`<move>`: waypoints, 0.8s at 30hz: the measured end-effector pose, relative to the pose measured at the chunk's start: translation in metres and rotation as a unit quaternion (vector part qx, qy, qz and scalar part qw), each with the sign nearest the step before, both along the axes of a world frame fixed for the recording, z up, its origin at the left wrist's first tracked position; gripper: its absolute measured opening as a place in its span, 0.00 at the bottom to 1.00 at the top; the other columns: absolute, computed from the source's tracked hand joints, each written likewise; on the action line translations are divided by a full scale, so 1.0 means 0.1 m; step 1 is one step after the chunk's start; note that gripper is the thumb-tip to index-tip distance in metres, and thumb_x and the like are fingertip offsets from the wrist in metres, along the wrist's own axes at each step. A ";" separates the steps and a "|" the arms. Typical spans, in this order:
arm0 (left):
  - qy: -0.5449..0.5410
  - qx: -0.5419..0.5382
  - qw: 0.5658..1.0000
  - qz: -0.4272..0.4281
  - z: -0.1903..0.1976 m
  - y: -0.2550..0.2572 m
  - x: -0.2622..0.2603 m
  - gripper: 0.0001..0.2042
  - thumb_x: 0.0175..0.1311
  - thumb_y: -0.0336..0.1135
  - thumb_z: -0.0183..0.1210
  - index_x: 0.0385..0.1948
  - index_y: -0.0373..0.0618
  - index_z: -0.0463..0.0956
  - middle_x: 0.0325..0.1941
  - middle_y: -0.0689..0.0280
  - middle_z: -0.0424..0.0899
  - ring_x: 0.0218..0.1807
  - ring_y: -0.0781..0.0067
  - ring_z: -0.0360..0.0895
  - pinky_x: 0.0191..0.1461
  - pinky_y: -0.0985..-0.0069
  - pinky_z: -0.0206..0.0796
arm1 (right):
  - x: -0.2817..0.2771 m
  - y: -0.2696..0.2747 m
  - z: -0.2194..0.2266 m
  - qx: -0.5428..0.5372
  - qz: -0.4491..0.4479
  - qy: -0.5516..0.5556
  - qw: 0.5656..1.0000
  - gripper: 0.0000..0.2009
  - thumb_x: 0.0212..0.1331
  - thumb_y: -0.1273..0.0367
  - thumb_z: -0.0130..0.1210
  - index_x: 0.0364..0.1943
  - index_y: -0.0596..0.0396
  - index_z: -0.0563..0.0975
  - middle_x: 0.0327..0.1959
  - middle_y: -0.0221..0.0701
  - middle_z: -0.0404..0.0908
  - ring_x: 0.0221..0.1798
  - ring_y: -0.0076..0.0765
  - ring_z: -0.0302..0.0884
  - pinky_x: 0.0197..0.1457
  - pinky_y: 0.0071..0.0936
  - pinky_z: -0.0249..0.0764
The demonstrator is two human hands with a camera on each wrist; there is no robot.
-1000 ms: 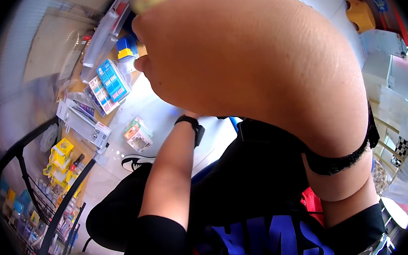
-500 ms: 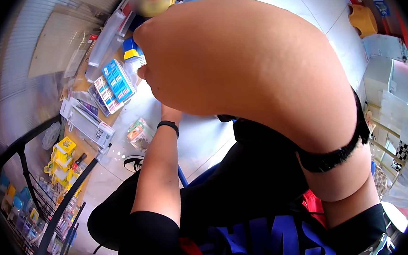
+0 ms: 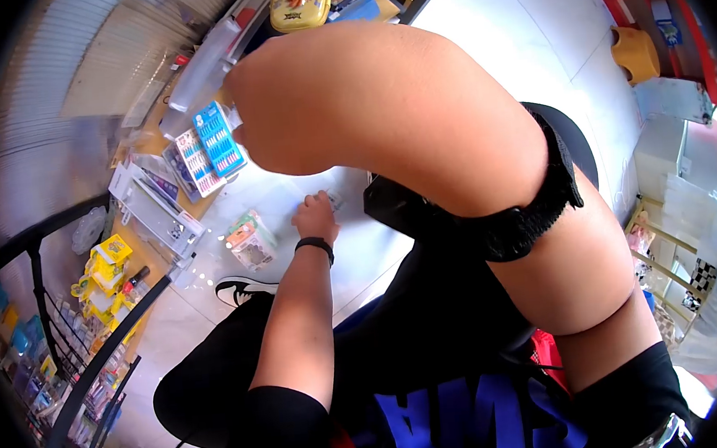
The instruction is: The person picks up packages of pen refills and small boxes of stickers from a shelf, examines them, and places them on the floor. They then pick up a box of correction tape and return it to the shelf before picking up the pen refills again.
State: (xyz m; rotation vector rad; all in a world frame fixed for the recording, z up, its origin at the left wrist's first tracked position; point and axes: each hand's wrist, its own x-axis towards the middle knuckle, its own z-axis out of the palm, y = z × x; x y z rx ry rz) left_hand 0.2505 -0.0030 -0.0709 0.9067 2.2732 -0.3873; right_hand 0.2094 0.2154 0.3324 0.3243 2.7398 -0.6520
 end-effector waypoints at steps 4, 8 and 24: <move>0.088 0.071 0.994 -0.008 -0.60 -0.17 0.10 0.23 0.56 0.38 0.70 0.54 0.55 0.73 0.52 0.61 0.79 0.49 0.56 0.84 0.47 0.50 0.77 | 0.02 0.00 -0.43 -0.013 0.038 0.127 0.991 0.09 0.59 0.69 0.60 0.43 0.51 0.84 0.43 0.37 0.87 0.49 0.48 0.85 0.50 0.38 0.81; -0.060 0.167 0.983 0.047 -0.49 -0.23 -0.23 0.27 0.55 0.39 0.70 0.58 0.50 0.73 0.52 0.53 0.79 0.51 0.49 0.83 0.55 0.54 0.77 | -0.20 -0.02 -0.27 -0.027 0.060 0.170 0.983 0.07 0.56 0.73 0.62 0.39 0.51 0.85 0.42 0.36 0.86 0.49 0.46 0.84 0.50 0.37 0.81; -0.406 0.445 0.739 0.300 3.03 -0.59 -1.51 0.43 0.57 0.20 0.73 0.76 0.44 0.60 0.58 0.62 0.85 0.59 0.73 0.81 0.64 0.73 0.74 | -0.69 -0.25 -0.28 -0.019 0.248 -0.140 0.958 0.40 0.50 0.45 0.70 0.64 0.55 0.77 0.61 0.46 0.82 0.64 0.55 0.80 0.67 0.44 0.75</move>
